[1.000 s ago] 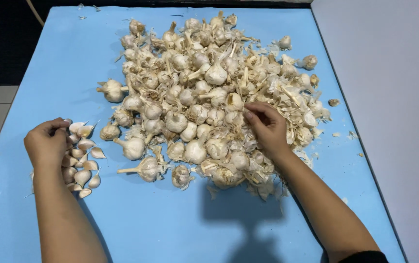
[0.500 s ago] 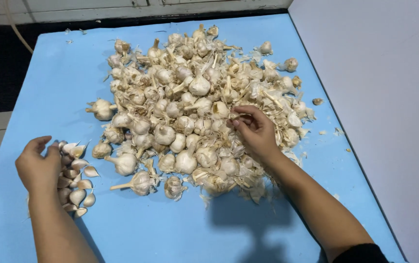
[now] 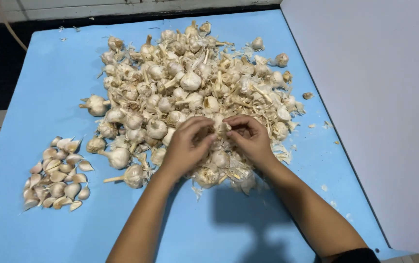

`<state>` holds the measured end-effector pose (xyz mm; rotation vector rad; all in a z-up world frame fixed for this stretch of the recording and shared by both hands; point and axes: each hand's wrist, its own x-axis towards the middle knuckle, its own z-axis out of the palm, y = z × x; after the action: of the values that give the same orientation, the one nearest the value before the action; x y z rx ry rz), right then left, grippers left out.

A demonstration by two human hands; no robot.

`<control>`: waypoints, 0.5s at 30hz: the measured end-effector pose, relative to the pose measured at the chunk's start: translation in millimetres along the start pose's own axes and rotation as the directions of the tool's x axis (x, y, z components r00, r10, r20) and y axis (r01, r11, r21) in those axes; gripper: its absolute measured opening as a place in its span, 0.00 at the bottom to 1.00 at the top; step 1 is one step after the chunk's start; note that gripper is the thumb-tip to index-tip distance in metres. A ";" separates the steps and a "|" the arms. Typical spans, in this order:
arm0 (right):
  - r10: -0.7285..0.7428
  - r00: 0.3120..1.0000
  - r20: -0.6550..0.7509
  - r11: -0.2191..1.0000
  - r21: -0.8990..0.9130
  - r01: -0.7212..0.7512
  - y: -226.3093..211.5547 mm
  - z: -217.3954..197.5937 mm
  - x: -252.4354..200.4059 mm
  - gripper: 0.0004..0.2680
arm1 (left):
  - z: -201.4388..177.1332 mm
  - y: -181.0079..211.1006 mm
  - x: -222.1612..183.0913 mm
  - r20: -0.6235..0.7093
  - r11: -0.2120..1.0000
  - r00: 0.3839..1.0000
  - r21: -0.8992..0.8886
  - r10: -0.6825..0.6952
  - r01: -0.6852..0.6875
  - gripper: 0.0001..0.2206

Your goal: Break apart whole garlic bulbs into individual cloves and remove the outer papery skin.

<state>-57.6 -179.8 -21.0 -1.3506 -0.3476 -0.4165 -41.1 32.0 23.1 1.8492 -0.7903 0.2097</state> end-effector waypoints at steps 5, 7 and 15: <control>0.023 0.999 0.022 1.000 0.019 -0.023 9.3 -11.2 -17.1 0.09 | 35.5 2.0 -3.9 -0.035 0.996 0.999 -0.088 -0.026 0.023 0.15; 0.029 0.999 0.037 0.999 0.019 -0.029 13.1 -13.5 -21.2 0.08 | 40.0 -3.3 -8.0 -0.091 0.997 0.995 -0.077 -0.039 0.032 0.14; -0.112 0.982 0.151 0.944 -0.291 0.153 6.2 -11.3 -16.7 0.06 | 48.5 -37.2 -22.6 -0.132 0.977 0.977 0.159 0.164 -0.143 0.12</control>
<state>-69.2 -188.4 -36.4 -1.6647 -0.5024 -0.5085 -46.3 6.8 -36.8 1.8879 -0.8356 0.5088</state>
